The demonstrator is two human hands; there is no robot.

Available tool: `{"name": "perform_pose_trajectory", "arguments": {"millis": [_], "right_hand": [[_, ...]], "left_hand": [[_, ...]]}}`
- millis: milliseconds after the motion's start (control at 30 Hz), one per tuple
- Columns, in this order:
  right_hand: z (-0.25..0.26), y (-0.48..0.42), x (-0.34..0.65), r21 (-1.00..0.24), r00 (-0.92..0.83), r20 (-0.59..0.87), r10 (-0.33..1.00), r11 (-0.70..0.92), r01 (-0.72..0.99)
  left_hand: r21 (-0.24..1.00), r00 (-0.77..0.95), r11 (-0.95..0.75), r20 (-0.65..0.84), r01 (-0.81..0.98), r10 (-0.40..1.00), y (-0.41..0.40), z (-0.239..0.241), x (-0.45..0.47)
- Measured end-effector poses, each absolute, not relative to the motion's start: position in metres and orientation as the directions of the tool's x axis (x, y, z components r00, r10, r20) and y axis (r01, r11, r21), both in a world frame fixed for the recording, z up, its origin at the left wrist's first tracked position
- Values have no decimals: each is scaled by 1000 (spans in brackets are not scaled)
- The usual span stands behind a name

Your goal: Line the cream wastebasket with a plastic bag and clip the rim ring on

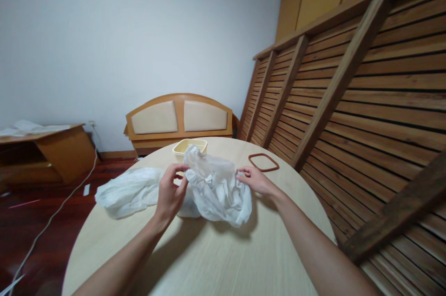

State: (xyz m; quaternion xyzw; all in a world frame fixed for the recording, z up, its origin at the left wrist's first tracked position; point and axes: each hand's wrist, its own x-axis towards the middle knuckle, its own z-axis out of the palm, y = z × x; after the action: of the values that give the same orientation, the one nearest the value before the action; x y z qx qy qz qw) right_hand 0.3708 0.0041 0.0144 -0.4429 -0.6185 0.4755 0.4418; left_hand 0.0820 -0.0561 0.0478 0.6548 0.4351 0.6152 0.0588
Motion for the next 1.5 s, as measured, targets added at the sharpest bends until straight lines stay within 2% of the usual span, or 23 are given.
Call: {"name": "perform_pose_trajectory", "arguments": {"millis": [133, 267, 400, 533, 767, 933, 1100, 1167, 1267, 1367, 1500], "right_hand": [[14, 23, 391, -978, 43, 191, 981, 186, 95], [11, 37, 414, -976, 291, 218, 931, 210, 61], [12, 40, 431, -967, 401, 247, 882, 249, 47], [16, 35, 437, -966, 389, 258, 884, 249, 75], [24, 28, 434, -958, 412, 287, 865, 268, 105], [26, 30, 433, -943, 448, 326, 833, 320, 92], [32, 26, 426, -900, 427, 429, 796, 416, 129], [36, 23, 420, -875, 409, 479, 776, 458, 155], [42, 14, 403, -832, 347, 554, 757, 519, 196], [49, -3, 379, -760, 175, 644, 745, 597, 256], [60, -33, 347, -685, -53, 680, 732, 659, 310]], "left_hand": [[656, -190, -579, 725, 483, 662, -49, 48, 76], [706, -266, -569, 696, 422, 667, -43, 46, 69], [620, -226, -677, 781, 397, 583, -45, 46, 63], [480, -55, -807, 868, 344, 493, -56, 49, 68], [385, 248, -872, 852, 302, 462, -75, 57, 86], [350, 458, -906, 783, 237, 422, -80, 62, 86], [246, 638, -923, 668, 295, 382, -81, 66, 86], [218, 656, -920, 649, 326, 386, -81, 67, 87], [269, 634, -905, 647, 330, 423, -82, 66, 93], [332, 599, -889, 656, 317, 459, -84, 62, 98], [388, 501, -828, 664, 404, 555, -88, 56, 104]]}}
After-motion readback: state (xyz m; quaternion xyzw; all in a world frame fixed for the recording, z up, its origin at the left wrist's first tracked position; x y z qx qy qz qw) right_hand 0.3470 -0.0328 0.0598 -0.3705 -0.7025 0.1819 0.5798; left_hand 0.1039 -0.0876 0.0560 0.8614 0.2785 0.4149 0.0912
